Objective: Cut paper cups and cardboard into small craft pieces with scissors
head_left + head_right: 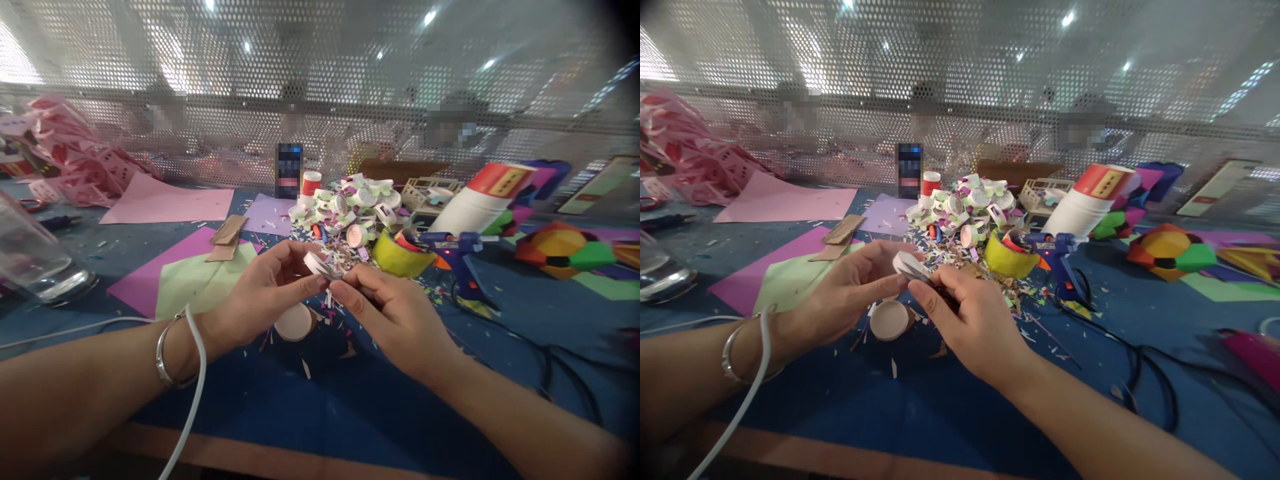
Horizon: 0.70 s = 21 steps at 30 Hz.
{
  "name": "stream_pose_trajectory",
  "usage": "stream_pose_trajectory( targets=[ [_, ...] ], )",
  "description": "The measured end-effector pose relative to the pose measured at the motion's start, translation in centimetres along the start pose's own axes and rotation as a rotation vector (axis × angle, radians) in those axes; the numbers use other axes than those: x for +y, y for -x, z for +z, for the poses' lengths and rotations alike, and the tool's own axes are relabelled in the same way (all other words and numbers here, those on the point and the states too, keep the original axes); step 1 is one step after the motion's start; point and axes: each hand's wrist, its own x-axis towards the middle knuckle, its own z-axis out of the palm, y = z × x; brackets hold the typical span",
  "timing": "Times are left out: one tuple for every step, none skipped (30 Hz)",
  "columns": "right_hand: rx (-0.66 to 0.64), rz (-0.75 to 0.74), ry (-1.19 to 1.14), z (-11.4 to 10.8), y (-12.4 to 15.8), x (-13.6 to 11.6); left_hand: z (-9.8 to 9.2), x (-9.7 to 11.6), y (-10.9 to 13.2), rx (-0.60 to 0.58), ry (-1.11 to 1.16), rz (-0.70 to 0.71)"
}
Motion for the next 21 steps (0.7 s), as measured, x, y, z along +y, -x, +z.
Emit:
stream_pose_trajectory(
  targets=[
    [0.001,-0.001,0.0,0.02,0.0,0.0,0.0,0.01,0.0,0.002,-0.004,0.002],
    [0.003,-0.001,0.0,0.04,0.0,0.0,0.01,0.02,0.01,0.003,-0.012,0.0],
    [0.006,0.001,-0.001,0.05,0.0,-0.01,0.02,0.04,0.02,0.005,-0.021,0.0],
    [0.009,0.002,-0.002,0.06,0.0,-0.01,0.04,0.06,0.03,0.008,-0.031,0.001],
    [0.011,0.004,-0.006,0.05,0.01,-0.01,0.07,0.07,0.04,0.012,-0.039,0.005],
    [0.012,0.006,-0.009,0.04,0.01,-0.02,0.1,0.07,0.05,0.016,-0.044,0.012],
    [0.013,0.006,-0.013,0.02,0.01,-0.03,0.13,0.06,0.06,0.019,-0.045,0.017],
    [0.014,0.006,-0.015,0.0,0.01,-0.04,0.15,0.04,0.07,0.018,-0.045,0.02],
    [0.015,0.005,-0.017,-0.03,0.0,-0.05,0.17,0.01,0.07,0.017,-0.045,0.024],
    [0.015,0.003,-0.019,-0.05,-0.01,-0.06,0.17,-0.01,0.06,0.017,-0.047,0.026],
    [0.015,0.001,-0.021,-0.07,-0.02,-0.07,0.17,-0.03,0.06,0.018,-0.051,0.031],
    [0.015,-0.001,-0.023,-0.08,-0.02,-0.08,0.16,-0.04,0.04,0.02,-0.057,0.039],
    [0.015,-0.002,-0.024,-0.09,-0.03,-0.08,0.15,-0.04,0.03,0.022,-0.064,0.047],
    [0.015,-0.004,-0.025,-0.09,-0.02,-0.08,0.14,-0.03,0.03,0.025,-0.073,0.052],
    [0.016,-0.004,-0.024,-0.08,-0.01,-0.08,0.14,-0.01,0.03,0.029,-0.082,0.054],
    [0.02,-0.004,-0.023,-0.07,0.0,-0.08,0.15,0.01,0.04,0.032,-0.088,0.054],
    [0.024,-0.004,-0.022,-0.06,0.01,-0.08,0.17,0.04,0.06,0.034,-0.089,0.052],
    [0.027,-0.005,-0.022,-0.05,0.03,-0.09,0.19,0.06,0.09,0.035,-0.086,0.049],
    [0.03,-0.006,-0.023,-0.03,0.03,-0.1,0.22,0.09,0.12,0.036,-0.08,0.043],
    [0.032,-0.007,-0.024,-0.01,0.02,-0.1,0.25,0.11,0.14,0.034,-0.072,0.036],
    [0.033,-0.008,-0.026,0.01,0.01,-0.1,0.28,0.14,0.16,0.032,-0.065,0.025]
  ],
)
